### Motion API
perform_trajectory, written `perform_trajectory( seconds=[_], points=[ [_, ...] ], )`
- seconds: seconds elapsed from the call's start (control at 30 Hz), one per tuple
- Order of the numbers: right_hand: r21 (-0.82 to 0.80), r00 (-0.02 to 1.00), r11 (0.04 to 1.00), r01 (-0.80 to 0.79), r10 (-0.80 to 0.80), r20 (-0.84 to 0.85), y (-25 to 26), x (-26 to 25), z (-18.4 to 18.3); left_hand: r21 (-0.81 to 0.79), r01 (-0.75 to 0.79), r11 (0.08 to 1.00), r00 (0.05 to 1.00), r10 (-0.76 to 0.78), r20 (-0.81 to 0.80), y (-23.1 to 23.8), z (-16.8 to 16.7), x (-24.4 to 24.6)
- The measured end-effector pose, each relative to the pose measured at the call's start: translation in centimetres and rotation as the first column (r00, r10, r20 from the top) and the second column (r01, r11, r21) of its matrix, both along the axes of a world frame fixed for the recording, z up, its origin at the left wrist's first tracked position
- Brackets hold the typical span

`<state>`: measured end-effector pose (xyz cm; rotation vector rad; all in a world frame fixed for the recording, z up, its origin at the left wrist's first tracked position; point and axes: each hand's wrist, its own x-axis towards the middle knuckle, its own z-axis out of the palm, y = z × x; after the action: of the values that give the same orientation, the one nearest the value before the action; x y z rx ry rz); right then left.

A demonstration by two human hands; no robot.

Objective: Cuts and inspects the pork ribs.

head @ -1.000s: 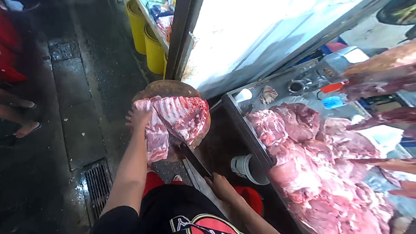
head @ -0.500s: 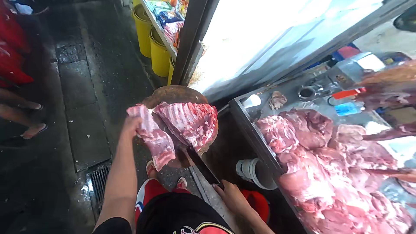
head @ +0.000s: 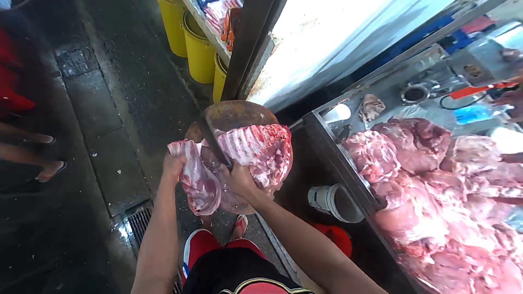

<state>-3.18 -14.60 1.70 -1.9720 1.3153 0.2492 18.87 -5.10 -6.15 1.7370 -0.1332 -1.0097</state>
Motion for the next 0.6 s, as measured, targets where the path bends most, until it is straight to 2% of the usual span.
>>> perform_trajectory(
  seconds=[0.07, 0.13, 0.27, 0.33, 0.4, 0.47, 0.5, 0.6],
  points=[
    [0.094, 0.978, 0.995, -0.035, 0.054, -0.202, -0.2, 0.2, -2.4, -0.014, -0.007, 1.0, 1.0, 0.008, 0.021, 0.2, 0.6, -0.9],
    [0.102, 0.974, 0.994, -0.034, 0.055, -0.219, -0.2, -0.7, -2.5, -0.054, -0.033, 0.998, 0.998, 0.036, 0.054, 0.5, 2.3, -1.7],
    [0.148, 0.996, 0.989, -0.022, 0.035, -0.083, 0.6, -7.1, -3.6, -0.196, -0.152, 0.969, 0.981, 0.172, 0.089, 1.8, 7.6, -5.2],
    [0.192, 0.999, 0.981, 0.04, -0.038, -0.011, 1.5, -11.2, -3.9, -0.28, -0.194, 0.94, 0.974, 0.218, 0.056, 1.9, 10.6, -7.0],
    [0.237, 0.989, 0.964, 0.122, -0.139, 0.055, 2.5, -15.2, -3.0, -0.277, -0.207, 0.938, 0.975, 0.222, 0.023, 1.7, 12.8, -8.1],
    [0.242, 0.96, 0.944, 0.225, -0.257, 0.112, 3.2, -18.7, -1.4, -0.211, -0.206, 0.956, 0.973, 0.224, 0.062, 0.8, 12.4, -7.7],
    [0.224, 0.933, 0.929, 0.294, -0.33, 0.144, 3.7, -20.5, -0.7, -0.169, -0.176, 0.97, 0.974, 0.196, 0.114, 0.3, 11.0, -7.2],
    [0.184, 0.8, 0.837, 0.515, -0.546, 0.248, 4.7, -24.5, 1.0, 0.009, 0.009, 1.0, 0.93, -0.012, 0.367, 0.4, 6.6, -5.4]
  ],
)
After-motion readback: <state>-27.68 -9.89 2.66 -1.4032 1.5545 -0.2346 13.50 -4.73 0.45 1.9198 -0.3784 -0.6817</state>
